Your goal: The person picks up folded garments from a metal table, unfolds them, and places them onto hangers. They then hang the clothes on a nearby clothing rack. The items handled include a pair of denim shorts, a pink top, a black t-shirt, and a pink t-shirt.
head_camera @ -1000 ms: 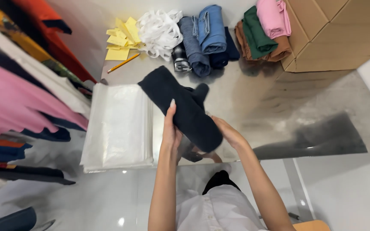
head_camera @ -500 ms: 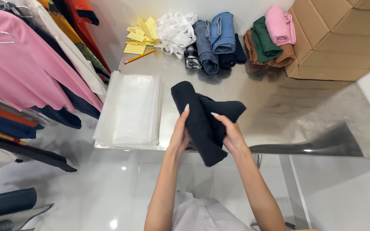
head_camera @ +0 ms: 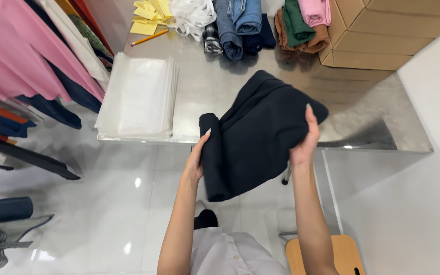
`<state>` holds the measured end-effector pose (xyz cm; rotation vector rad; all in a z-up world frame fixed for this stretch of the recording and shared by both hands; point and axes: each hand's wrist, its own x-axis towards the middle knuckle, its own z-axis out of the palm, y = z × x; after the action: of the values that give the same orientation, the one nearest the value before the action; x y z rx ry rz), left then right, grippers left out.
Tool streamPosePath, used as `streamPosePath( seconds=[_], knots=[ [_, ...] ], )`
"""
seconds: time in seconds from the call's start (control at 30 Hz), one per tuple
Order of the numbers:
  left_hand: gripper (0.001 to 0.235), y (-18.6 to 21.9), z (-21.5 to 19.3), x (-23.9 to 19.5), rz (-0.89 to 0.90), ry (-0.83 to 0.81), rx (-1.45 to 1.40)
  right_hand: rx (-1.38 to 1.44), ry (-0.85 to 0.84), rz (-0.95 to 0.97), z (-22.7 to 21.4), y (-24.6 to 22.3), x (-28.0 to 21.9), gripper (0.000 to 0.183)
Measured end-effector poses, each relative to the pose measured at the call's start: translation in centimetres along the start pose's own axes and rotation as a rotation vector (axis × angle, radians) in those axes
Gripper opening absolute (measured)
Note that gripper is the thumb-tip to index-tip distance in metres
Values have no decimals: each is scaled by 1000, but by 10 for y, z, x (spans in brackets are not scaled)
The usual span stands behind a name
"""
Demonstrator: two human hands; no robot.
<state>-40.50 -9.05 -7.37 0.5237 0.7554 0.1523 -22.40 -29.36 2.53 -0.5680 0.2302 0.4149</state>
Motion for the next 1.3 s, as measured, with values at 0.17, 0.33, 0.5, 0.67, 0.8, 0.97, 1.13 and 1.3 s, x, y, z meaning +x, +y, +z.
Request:
streamPosePath(
  seconds=[0.17,0.33,0.5,0.67,0.8,0.97,1.13,1.3],
  knots=[
    [98,10,10,-71,-31,71,165,-62,-37,-32,-41,-44,-8,29],
    [80,-13,-19,-61,16,74,133,-372,-62,-51,-103,-63,3,29],
    [60,-25,1,-85,110,-29,41,-743,-88,-181,-95,-36,-57,36],
    [56,-47,15,-98,77,-83,59,-1074,-175,-331,-89,-27,-107,62],
    [69,-67,25,-101,-3,-126,184,-1111,-344,-151,-76,-14,-138,48],
    [87,-79,49,-128,-65,-197,175,-1209,-376,-97,-98,28,-138,51],
    [98,-67,72,-164,-39,-246,99,-1298,-432,-316,-66,50,-179,48],
    [93,-74,68,-154,79,-218,115,-1058,-453,-37,-42,65,-208,63]
  ],
)
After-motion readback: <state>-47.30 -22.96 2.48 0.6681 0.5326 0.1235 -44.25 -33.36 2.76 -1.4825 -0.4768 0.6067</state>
